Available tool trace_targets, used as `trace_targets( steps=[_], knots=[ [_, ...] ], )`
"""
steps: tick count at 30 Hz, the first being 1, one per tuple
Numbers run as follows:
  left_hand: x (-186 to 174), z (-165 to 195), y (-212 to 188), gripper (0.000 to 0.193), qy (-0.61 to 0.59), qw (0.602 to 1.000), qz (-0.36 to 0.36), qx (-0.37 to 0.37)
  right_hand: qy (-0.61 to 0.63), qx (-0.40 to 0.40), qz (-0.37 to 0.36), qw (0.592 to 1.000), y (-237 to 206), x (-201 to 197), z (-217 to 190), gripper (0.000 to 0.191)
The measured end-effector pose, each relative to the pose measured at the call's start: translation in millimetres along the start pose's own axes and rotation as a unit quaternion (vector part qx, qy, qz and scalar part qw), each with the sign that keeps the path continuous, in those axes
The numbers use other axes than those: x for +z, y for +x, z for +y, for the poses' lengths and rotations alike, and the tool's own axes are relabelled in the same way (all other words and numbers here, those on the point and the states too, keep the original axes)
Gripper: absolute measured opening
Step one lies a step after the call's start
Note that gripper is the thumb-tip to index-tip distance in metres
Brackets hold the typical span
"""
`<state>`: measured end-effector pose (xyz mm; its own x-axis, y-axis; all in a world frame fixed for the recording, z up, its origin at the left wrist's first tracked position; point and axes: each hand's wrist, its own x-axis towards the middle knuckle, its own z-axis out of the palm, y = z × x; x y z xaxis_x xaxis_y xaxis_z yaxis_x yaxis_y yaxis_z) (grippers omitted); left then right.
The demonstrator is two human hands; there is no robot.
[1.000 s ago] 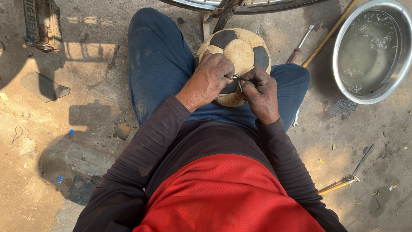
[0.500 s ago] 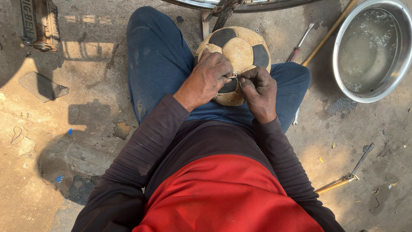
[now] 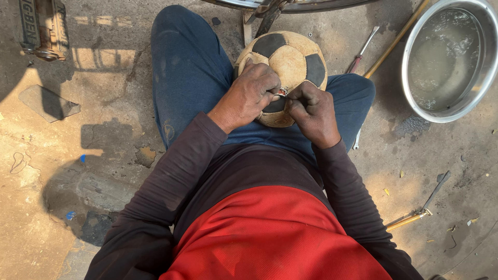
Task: The person sits on the ground and uses a small tool to scrape and clean a damaged area on a worn soccer ball. They repeatedly work on the same spot, removing loose material and smoothing the surface. The person then reaches for a container of tools and picks up a small packet.
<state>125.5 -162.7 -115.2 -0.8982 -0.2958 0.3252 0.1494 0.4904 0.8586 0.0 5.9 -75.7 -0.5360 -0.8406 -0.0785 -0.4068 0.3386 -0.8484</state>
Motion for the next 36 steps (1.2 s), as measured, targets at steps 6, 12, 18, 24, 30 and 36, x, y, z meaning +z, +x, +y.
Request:
trace_targets(
  steps=[6, 12, 18, 24, 30, 36],
  knots=[
    [-1, -5, -5, 0.022, -0.016, 1.0, -0.007, -0.007, 0.036, -0.02, -0.014, 0.999, -5, -1, 10, 0.007],
    [3, -6, -4, 0.025, 0.017, 1.0, 0.019, 0.006, 0.183, 0.048, 0.052, 0.981, -13, -1, 24, 0.004],
    [12, 12, -7, 0.035, 0.212, 0.974, 0.042, 0.064, 0.216, 0.057, 0.096, 0.97, -14, 6, 34, 0.005],
    [15, 21, -8, 0.038, 0.239, 0.97, 0.015, 0.036, 0.235, 0.035, 0.097, 0.966, -16, 12, 39, 0.007],
    [19, 13, -13, 0.019, 0.191, 0.981, 0.027, 0.025, 0.206, 0.023, 0.094, 0.974, -16, 14, 39, 0.007],
    [15, 11, -16, 0.02, 0.147, 0.989, 0.016, 0.005, 0.051, -0.034, 0.104, 0.993, -20, 19, 22, 0.004]
  ],
)
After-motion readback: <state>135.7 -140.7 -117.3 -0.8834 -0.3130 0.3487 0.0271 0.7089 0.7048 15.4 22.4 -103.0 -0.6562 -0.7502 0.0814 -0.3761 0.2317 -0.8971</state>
